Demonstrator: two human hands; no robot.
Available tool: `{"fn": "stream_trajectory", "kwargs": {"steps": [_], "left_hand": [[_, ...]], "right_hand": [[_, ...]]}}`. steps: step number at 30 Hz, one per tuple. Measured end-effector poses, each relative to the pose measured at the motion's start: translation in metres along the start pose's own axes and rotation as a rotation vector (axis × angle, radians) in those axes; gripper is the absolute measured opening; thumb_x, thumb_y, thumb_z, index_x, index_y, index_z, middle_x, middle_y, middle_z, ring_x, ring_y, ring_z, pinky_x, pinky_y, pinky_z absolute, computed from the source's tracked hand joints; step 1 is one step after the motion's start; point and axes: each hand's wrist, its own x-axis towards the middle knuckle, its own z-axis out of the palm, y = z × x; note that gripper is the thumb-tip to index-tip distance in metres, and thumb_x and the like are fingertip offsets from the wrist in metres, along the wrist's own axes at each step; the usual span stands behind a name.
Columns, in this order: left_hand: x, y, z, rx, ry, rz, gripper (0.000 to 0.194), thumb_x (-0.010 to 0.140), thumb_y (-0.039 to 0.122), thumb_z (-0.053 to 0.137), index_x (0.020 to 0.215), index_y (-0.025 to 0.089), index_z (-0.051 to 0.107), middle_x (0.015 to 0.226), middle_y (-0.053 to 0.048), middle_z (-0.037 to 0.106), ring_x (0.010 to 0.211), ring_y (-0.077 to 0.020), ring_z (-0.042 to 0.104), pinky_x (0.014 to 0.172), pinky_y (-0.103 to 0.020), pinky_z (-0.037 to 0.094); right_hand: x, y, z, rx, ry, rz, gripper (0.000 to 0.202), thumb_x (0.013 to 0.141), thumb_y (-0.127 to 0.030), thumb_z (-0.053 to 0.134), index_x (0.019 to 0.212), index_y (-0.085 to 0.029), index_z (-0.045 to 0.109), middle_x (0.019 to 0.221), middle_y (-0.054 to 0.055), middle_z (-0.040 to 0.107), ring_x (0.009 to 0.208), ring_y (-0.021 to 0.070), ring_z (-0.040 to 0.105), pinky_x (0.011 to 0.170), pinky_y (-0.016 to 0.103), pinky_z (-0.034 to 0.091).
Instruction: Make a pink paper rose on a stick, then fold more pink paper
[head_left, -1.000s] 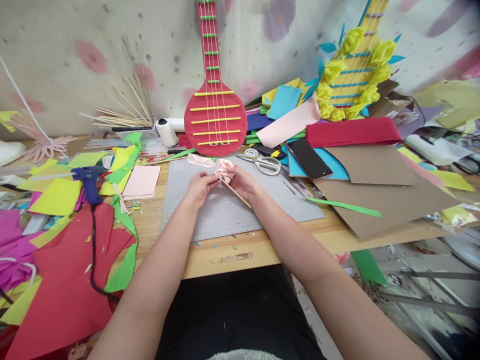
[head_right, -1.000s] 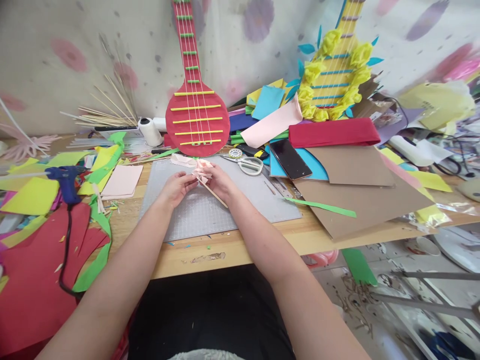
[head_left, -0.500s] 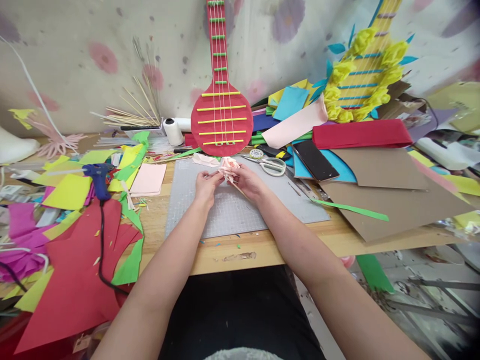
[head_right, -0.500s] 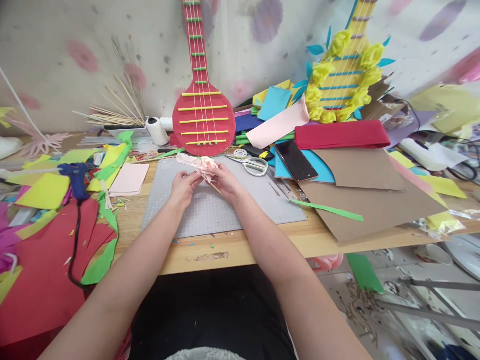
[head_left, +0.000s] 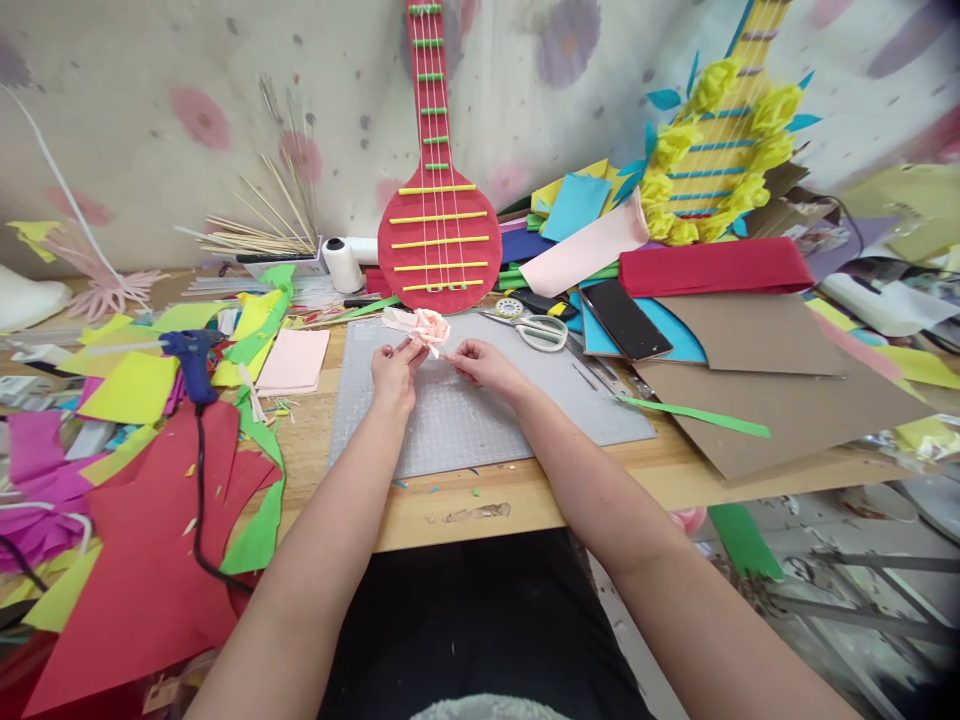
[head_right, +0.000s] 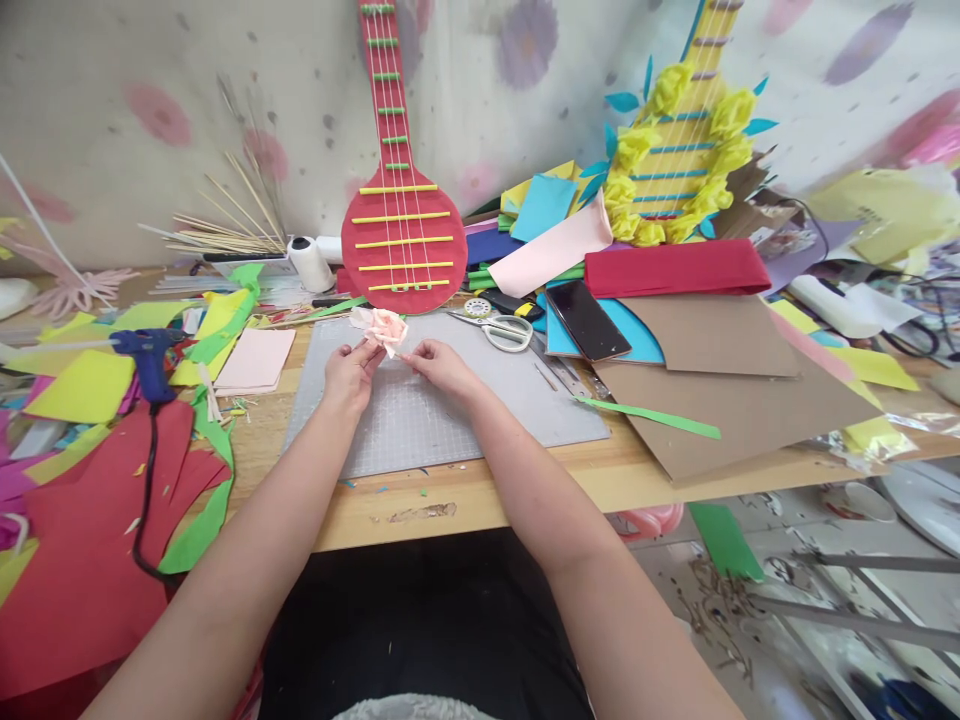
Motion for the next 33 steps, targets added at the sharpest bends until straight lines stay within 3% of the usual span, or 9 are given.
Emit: {"fn": "stream_trajectory", "kwargs": {"steps": [8, 13, 21, 29, 33], "left_hand": [[0.004, 0.001, -0.002, 0.015, -0.045, -0.188, 0.014, 0.07, -0.001, 0.058, 0.071, 0.012, 0.052, 0.063, -0.002, 0.063, 0.059, -0.0083, 0.062, 0.073, -0.021, 0.051], [0.005, 0.003, -0.005, 0.047, -0.051, -0.199, 0.021, 0.068, -0.006, 0.055, 0.067, 0.014, 0.048, 0.06, 0.0, 0.062, 0.058, -0.0085, 0.061, 0.072, -0.023, 0.052], [0.0, 0.005, -0.003, 0.103, -0.086, -0.149, 0.031, 0.066, -0.007, 0.056, 0.081, 0.017, 0.043, 0.071, -0.001, 0.064, 0.065, -0.0111, 0.064, 0.079, -0.03, 0.051], [-0.002, 0.005, -0.001, 0.12, 0.086, -0.077, 0.045, 0.064, -0.005, 0.061, 0.091, 0.019, 0.035, 0.077, -0.003, 0.065, 0.068, -0.0144, 0.066, 0.073, -0.032, 0.054], [-0.004, 0.005, 0.0, 0.112, 0.134, -0.061, 0.047, 0.064, -0.004, 0.062, 0.093, 0.019, 0.034, 0.078, -0.003, 0.064, 0.069, -0.0144, 0.066, 0.073, -0.03, 0.054]], "right_hand": [[-0.001, -0.004, -0.003, -0.116, 0.001, 0.005, 0.026, 0.079, -0.035, 0.053, 0.062, -0.017, 0.045, 0.051, -0.005, 0.047, 0.043, 0.004, 0.034, 0.045, 0.02, 0.025], [-0.002, -0.004, -0.01, -0.146, -0.024, 0.046, 0.03, 0.077, -0.037, 0.055, 0.059, -0.016, 0.045, 0.047, -0.006, 0.044, 0.041, 0.0037, 0.032, 0.044, 0.021, 0.022], [-0.005, -0.006, -0.024, -0.022, -0.182, 0.126, 0.035, 0.076, -0.045, 0.056, 0.059, -0.017, 0.044, 0.047, -0.007, 0.038, 0.039, 0.0025, 0.024, 0.041, 0.021, 0.014], [-0.004, -0.001, -0.013, -0.014, -0.116, 0.002, 0.028, 0.067, -0.038, 0.066, 0.068, -0.018, 0.047, 0.049, -0.008, 0.043, 0.041, 0.0038, 0.031, 0.041, 0.019, 0.02], [-0.003, 0.0, -0.009, -0.058, -0.066, 0.016, 0.026, 0.07, -0.037, 0.062, 0.064, -0.017, 0.046, 0.052, -0.005, 0.05, 0.041, 0.0033, 0.033, 0.041, 0.019, 0.022]]}}
